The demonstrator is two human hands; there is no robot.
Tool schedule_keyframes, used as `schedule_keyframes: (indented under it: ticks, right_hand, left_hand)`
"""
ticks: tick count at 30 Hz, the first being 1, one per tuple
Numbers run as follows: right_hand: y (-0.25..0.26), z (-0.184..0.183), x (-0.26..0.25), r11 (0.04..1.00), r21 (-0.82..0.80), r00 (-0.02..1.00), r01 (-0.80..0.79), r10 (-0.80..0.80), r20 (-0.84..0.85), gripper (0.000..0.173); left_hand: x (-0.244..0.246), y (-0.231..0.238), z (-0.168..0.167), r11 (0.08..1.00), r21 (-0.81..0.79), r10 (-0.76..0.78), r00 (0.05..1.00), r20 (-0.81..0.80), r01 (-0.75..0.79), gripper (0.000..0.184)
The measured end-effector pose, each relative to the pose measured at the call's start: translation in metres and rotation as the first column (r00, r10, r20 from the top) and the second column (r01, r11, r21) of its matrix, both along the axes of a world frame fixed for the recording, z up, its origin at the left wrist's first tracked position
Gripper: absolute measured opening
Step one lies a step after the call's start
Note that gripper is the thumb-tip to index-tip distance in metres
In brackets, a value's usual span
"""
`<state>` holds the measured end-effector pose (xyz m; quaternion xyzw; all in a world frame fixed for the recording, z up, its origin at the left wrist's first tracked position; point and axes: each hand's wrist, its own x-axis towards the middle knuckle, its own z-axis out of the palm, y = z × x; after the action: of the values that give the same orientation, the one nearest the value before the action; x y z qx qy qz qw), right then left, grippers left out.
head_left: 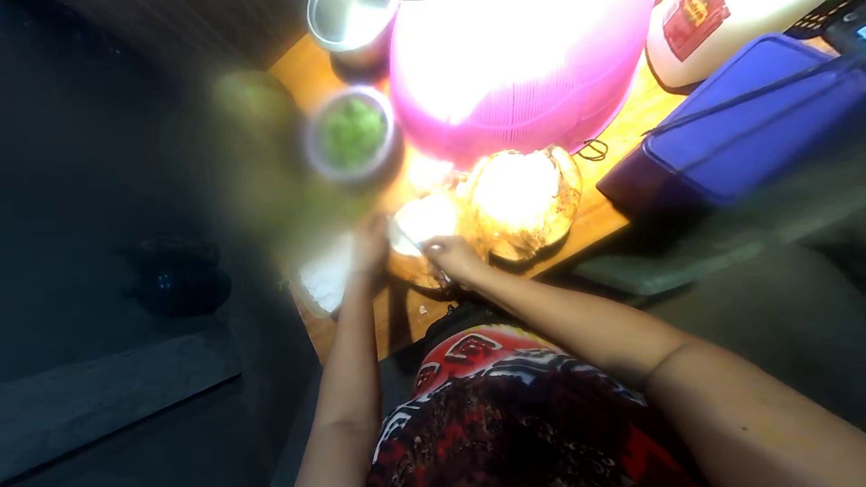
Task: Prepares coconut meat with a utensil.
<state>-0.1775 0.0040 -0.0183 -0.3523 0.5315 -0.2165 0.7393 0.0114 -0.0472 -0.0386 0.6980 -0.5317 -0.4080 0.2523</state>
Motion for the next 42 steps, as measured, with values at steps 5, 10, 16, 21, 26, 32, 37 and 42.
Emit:
schedule_keyframes:
  ticks: [5, 10, 16, 21, 26, 32, 37, 42]
  right_hand:
    - [0.003, 0.002, 0.016, 0.998, -0.064, 1.000, 0.002, 0.000, 0.032, 0.033]
    - [0.000, -0.004, -0.007, 0.996, -0.060, 0.997, -0.071, 0.070, -0.019, 0.031]
    - [0.001, 0.001, 0.019, 0.999, -0.033, 0.997, 0.032, -0.030, 0.066, 0.033]
    - [-0.001, -0.008, -0.007, 0.996, -0.041, 0.997, -0.079, 0.078, -0.017, 0.031]
    - [-0.004, -0.001, 0.014, 0.997, -0.073, 1.000, -0.021, 0.021, 0.006, 0.033]
    - [-0.008, -0.005, -0.012, 0.992, -0.057, 0.992, -0.110, 0.107, -0.061, 0.031]
    - [-0.003, -0.011, 0.020, 0.999, -0.033, 0.999, -0.018, 0.016, -0.047, 0.032]
    - [-0.007, -0.005, -0.007, 0.978, -0.067, 0.979, -0.199, 0.195, -0.055, 0.030]
  left_hand:
    - [0.000, 0.000, 0.002, 1.000, 0.012, 0.012, 1.000, -0.012, -0.012, 0.029]
    - [0.001, -0.001, 0.000, 1.000, 0.007, 0.003, 1.000, -0.001, -0.003, 0.030]
    - [0.001, 0.000, 0.000, 1.000, 0.001, 0.011, 1.000, -0.019, -0.011, 0.028]
    - [0.002, -0.003, 0.000, 1.000, 0.021, 0.004, 1.000, -0.012, -0.003, 0.030]
    - [0.006, -0.003, -0.005, 1.000, 0.017, 0.002, 1.000, -0.028, -0.001, 0.030]
    - [0.004, -0.001, -0.002, 1.000, 0.015, -0.004, 1.000, -0.017, 0.004, 0.032]
    - [0.007, 0.002, -0.005, 1.000, -0.011, -0.014, 0.998, -0.060, 0.013, 0.029]
    - [0.007, 0.001, -0.004, 1.000, -0.011, -0.029, 0.999, -0.020, 0.029, 0.028]
